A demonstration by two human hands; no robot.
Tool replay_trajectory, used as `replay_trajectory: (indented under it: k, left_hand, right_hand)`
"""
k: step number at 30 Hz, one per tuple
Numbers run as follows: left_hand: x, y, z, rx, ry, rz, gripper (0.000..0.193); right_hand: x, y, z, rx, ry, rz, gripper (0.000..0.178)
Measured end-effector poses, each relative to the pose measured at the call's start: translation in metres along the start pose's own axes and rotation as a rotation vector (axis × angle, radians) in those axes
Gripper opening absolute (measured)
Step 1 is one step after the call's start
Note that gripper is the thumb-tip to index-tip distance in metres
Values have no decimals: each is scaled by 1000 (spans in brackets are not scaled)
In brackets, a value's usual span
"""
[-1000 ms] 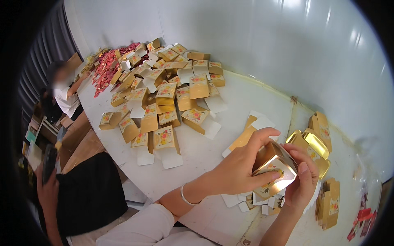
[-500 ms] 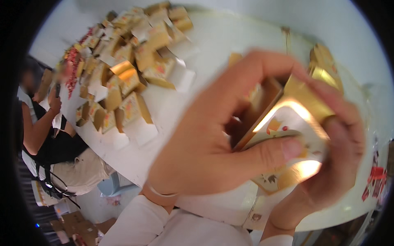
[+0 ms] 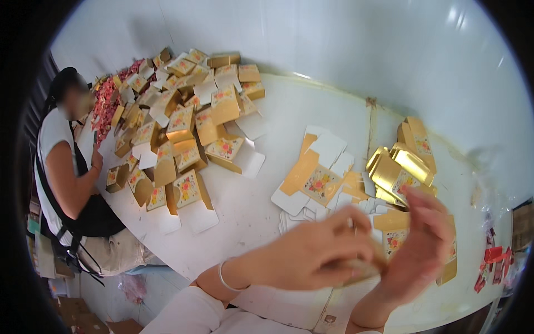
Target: The person folds small gold-colored paper boxes with floral patterns at a white table. They pick up flat pieces, fold the sides into shape, and place the finished boxes into a growing pile on the right side of the table.
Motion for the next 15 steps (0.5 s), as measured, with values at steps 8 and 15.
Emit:
replay_trajectory:
  k: [8, 15]
  left_hand:
    - [-34, 2, -40, -130, 143, 934, 19]
    - [-186, -4, -35, -218, -364, 1259, 70]
  right_hand:
    - [-68, 32, -8, -152, -204, 137, 25]
    - [-24, -34, 17, 238, -34, -247, 11]
Point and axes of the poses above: each hand's wrist, its own z-axis towards the middle knuckle, its own x-axis out of the palm, y = z × x, the point moved 6 cm from there along z, towards the middle knuckle, and after that the axes turned 10 degrees about x, right-handed, at the moved point
